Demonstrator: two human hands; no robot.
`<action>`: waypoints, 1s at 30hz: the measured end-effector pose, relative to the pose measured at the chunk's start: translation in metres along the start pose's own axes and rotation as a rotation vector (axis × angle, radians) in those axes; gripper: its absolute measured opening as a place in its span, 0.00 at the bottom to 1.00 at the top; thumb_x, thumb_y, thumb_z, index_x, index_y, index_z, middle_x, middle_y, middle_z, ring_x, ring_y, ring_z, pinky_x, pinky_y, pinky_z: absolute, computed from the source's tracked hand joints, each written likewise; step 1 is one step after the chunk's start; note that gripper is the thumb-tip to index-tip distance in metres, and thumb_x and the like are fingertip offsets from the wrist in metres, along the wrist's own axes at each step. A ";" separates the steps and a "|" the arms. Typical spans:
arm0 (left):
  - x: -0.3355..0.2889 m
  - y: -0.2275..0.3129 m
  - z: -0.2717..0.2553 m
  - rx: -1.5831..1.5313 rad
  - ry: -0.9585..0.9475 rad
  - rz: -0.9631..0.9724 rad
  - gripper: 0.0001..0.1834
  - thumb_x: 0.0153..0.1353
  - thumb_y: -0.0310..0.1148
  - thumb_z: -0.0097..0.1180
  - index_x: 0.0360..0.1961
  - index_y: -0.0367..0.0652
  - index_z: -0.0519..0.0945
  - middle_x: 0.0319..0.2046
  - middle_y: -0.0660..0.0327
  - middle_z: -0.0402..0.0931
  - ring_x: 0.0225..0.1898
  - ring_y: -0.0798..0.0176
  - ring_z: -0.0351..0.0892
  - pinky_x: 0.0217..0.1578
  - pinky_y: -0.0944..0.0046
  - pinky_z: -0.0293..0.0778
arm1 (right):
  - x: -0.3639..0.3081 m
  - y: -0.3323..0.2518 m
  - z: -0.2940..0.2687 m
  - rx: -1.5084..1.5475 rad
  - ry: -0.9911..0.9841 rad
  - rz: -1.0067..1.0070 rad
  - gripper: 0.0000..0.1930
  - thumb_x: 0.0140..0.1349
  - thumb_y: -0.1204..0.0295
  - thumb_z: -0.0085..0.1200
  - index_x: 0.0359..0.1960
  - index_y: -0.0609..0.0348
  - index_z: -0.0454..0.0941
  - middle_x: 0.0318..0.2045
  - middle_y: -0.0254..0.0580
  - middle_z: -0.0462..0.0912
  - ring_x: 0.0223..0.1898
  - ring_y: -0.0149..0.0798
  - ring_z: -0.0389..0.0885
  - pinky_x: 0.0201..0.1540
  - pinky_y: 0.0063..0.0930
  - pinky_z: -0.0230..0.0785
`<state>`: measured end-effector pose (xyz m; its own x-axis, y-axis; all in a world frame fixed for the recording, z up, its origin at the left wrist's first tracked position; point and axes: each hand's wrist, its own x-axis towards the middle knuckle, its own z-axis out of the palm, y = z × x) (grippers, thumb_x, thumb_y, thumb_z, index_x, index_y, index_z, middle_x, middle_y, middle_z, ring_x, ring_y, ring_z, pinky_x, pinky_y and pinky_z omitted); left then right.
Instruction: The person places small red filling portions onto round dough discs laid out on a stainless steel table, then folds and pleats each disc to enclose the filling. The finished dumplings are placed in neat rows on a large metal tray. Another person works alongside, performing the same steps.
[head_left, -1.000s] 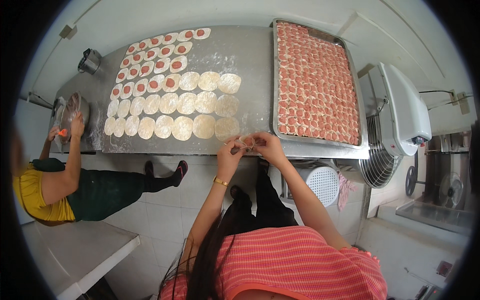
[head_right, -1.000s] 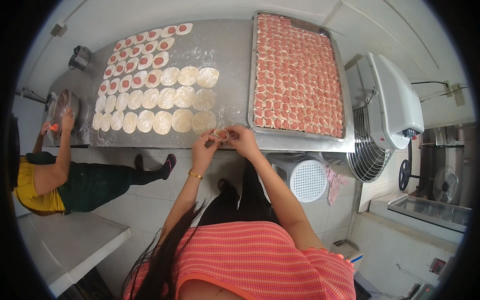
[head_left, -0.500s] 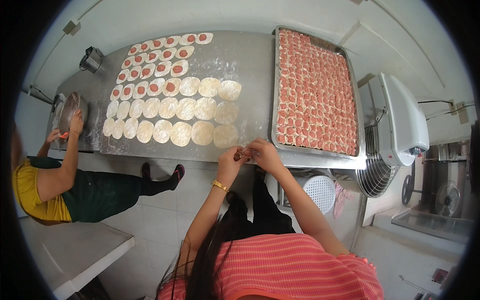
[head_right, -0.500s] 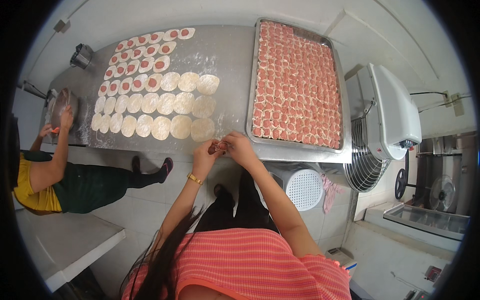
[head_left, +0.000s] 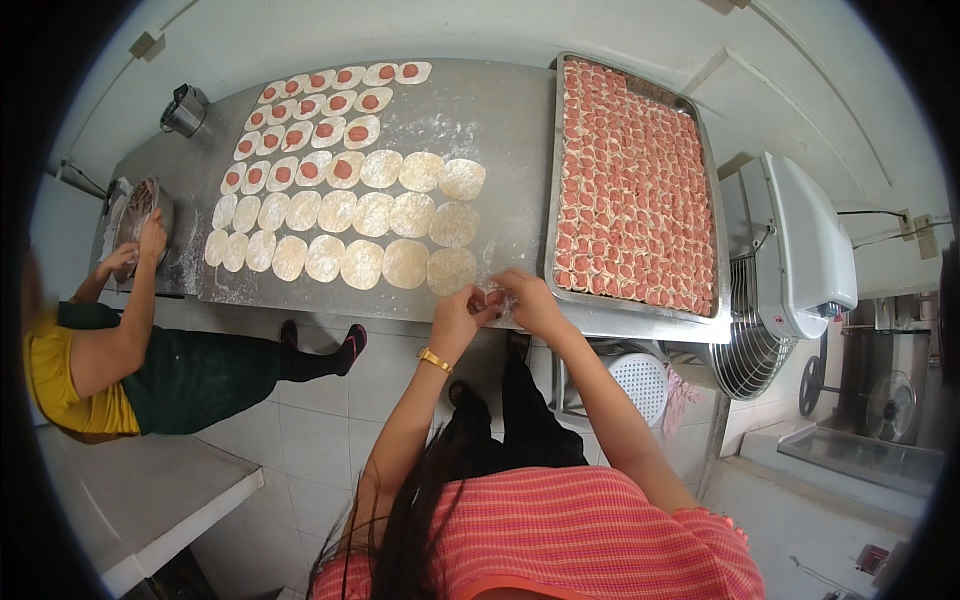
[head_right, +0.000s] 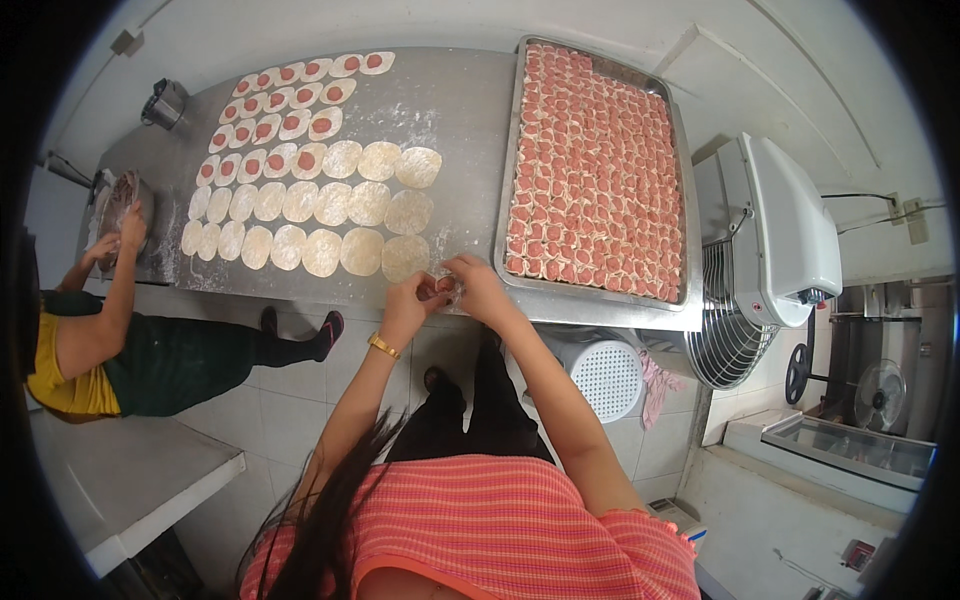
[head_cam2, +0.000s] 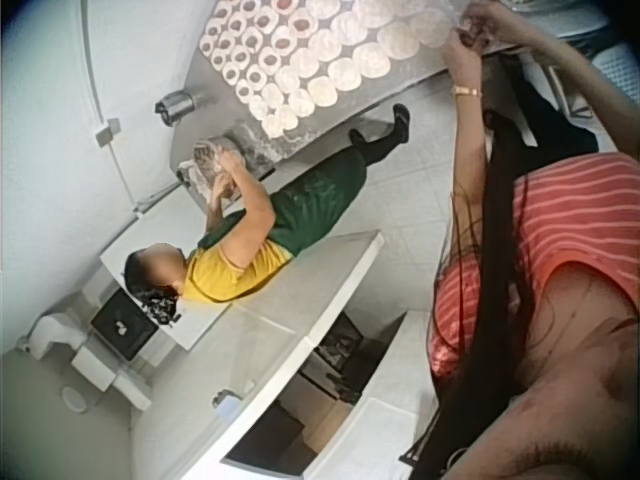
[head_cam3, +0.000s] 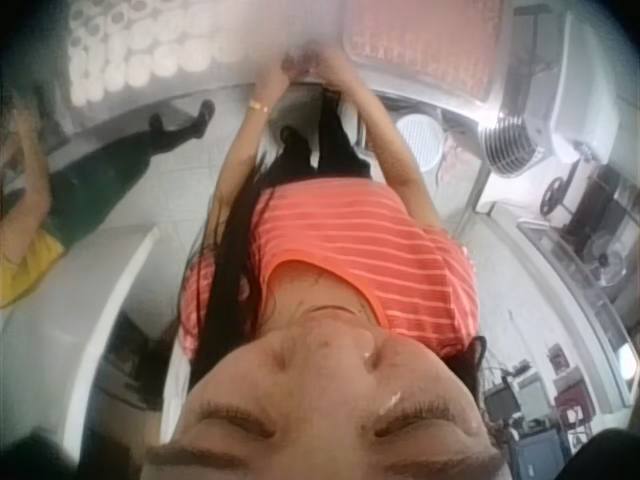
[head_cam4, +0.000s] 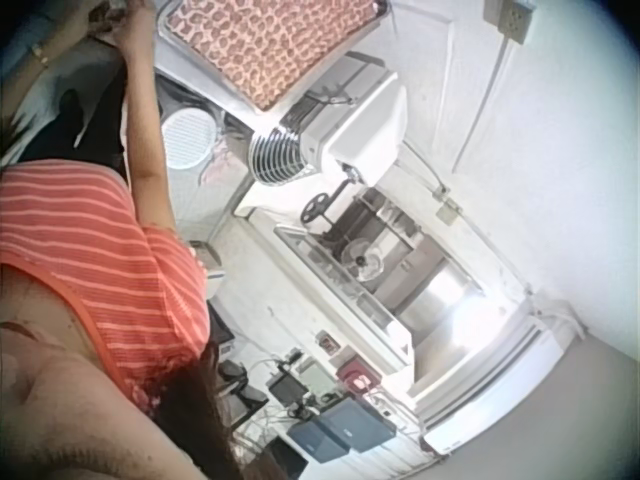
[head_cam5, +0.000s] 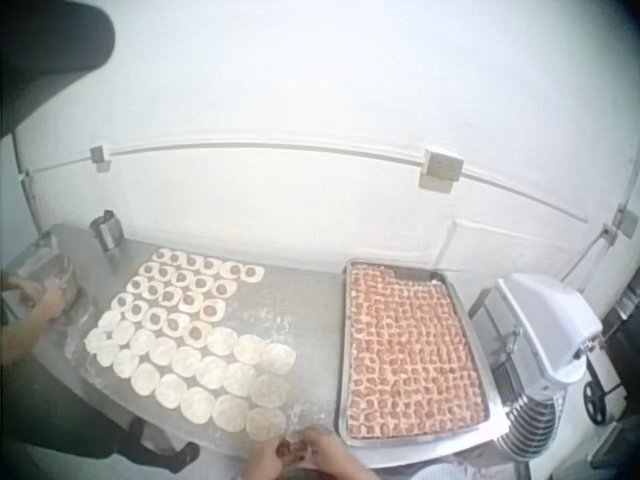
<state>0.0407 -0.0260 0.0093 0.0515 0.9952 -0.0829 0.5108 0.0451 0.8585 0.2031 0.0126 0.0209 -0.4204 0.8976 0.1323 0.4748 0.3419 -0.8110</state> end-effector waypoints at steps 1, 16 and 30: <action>-0.001 0.000 0.000 -0.023 0.034 0.022 0.11 0.46 0.26 0.65 0.30 0.37 0.76 0.25 0.57 0.79 0.28 0.64 0.81 0.31 0.67 0.74 | -0.003 0.001 -0.001 -0.051 0.031 0.009 0.15 0.40 0.87 0.53 0.33 0.62 0.78 0.29 0.47 0.77 0.35 0.52 0.77 0.37 0.37 0.70; -0.003 0.001 0.008 -0.079 0.123 0.006 0.12 0.45 0.24 0.65 0.32 0.37 0.76 0.23 0.57 0.79 0.26 0.63 0.80 0.29 0.67 0.74 | -0.009 -0.005 0.011 -0.014 0.047 0.038 0.17 0.39 0.87 0.50 0.35 0.63 0.77 0.30 0.46 0.77 0.36 0.50 0.77 0.38 0.37 0.70; 0.001 0.008 0.003 -0.035 0.014 0.012 0.14 0.44 0.23 0.65 0.35 0.38 0.77 0.25 0.56 0.80 0.28 0.62 0.81 0.30 0.66 0.75 | -0.006 0.007 0.006 -0.022 0.051 0.089 0.20 0.40 0.87 0.50 0.39 0.62 0.77 0.36 0.49 0.76 0.40 0.52 0.76 0.39 0.37 0.70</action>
<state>0.0473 -0.0247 0.0149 0.0452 0.9968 -0.0652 0.4799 0.0355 0.8766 0.2039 0.0073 0.0110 -0.3356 0.9377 0.0895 0.5261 0.2654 -0.8079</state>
